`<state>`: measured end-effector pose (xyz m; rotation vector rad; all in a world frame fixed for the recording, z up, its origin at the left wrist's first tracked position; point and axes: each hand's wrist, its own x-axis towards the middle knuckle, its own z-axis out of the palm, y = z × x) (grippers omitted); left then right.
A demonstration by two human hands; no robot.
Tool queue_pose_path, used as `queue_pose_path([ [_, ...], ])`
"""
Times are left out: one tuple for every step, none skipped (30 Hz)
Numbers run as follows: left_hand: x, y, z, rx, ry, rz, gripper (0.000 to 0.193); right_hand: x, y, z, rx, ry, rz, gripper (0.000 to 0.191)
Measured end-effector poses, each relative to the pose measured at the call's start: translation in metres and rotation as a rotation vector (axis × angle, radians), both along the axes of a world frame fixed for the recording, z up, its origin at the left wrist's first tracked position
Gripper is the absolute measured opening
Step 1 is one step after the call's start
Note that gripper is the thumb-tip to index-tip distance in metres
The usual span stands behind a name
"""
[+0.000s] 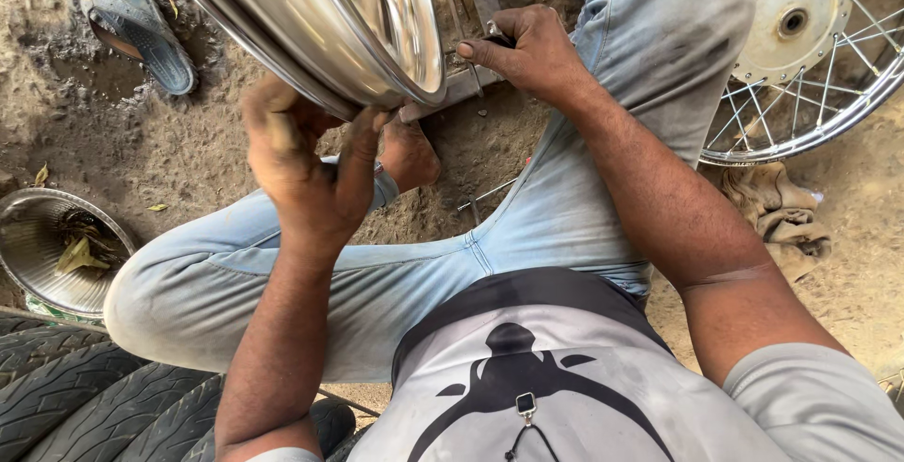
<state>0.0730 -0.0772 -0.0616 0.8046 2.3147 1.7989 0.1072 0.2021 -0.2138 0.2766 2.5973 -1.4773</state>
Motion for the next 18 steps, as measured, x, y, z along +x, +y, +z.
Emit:
queue_pose_path([
  [0.003, -0.001, -0.001, -0.015, -0.01, -0.003, 0.049, 0.0, 0.0, -0.001, -0.023, -0.013, -0.007, 0.062],
  [0.004, -0.001, -0.001, -0.031, 0.008, -0.002, 0.05, 0.001, 0.0, -0.002, -0.046, -0.027, -0.013, 0.061],
  [0.005, 0.0, -0.001, -0.048, 0.025, 0.0, 0.051, 0.001, 0.0, -0.003, -0.069, -0.042, -0.018, 0.059],
  [0.004, 0.001, -0.002, -0.065, 0.069, 0.003, 0.055, 0.001, 0.0, -0.003, -0.076, -0.045, -0.02, 0.059],
  [0.002, 0.002, -0.001, -0.088, 0.109, 0.005, 0.055, 0.001, 0.0, -0.003, -0.082, -0.049, -0.023, 0.059],
  [-0.001, 0.005, -0.001, -0.111, 0.149, 0.007, 0.056, 0.002, 0.0, -0.004, -0.089, -0.054, -0.028, 0.06],
  [-0.004, 0.007, 0.001, -0.138, 0.183, 0.007, 0.055, 0.001, 0.0, -0.004, -0.066, -0.049, -0.019, 0.061],
  [-0.007, 0.009, 0.003, -0.166, 0.218, 0.006, 0.053, 0.002, 0.0, -0.003, -0.043, -0.045, -0.012, 0.062],
  [-0.011, 0.01, 0.005, -0.149, 0.247, 0.013, 0.051, 0.002, 0.0, -0.003, -0.021, -0.039, -0.007, 0.062],
  [-0.015, 0.011, 0.008, -0.132, 0.272, 0.019, 0.049, 0.002, 0.001, -0.002, -0.043, -0.044, -0.011, 0.062],
  [-0.017, 0.011, 0.011, -0.116, 0.293, 0.025, 0.047, 0.002, 0.001, -0.002, -0.068, -0.054, -0.016, 0.061],
  [-0.017, 0.011, 0.014, -0.099, 0.192, 0.01, 0.042, 0.002, 0.001, -0.001, -0.09, -0.062, -0.018, 0.06],
  [-0.017, 0.009, 0.016, -0.08, 0.099, -0.004, 0.037, 0.002, 0.001, 0.0, -0.067, -0.053, -0.012, 0.058],
  [-0.016, 0.008, 0.017, -0.058, 0.008, -0.018, 0.033, 0.002, 0.001, 0.0, -0.042, -0.041, -0.005, 0.057],
  [-0.014, 0.009, 0.015, -0.161, 0.051, -0.025, 0.032, 0.001, 0.0, 0.0, -0.017, -0.029, 0.001, 0.055],
  [-0.011, 0.011, 0.012, -0.265, 0.092, -0.032, 0.031, 0.001, 0.0, 0.0, -0.013, -0.025, 0.001, 0.054],
  [-0.009, 0.013, 0.008, -0.369, 0.129, -0.04, 0.03, 0.001, -0.001, 0.0, -0.009, -0.026, -0.001, 0.054],
  [-0.007, 0.014, 0.004, -0.428, 0.124, -0.073, 0.032, 0.001, -0.001, -0.001, -0.007, -0.031, -0.001, 0.053],
])
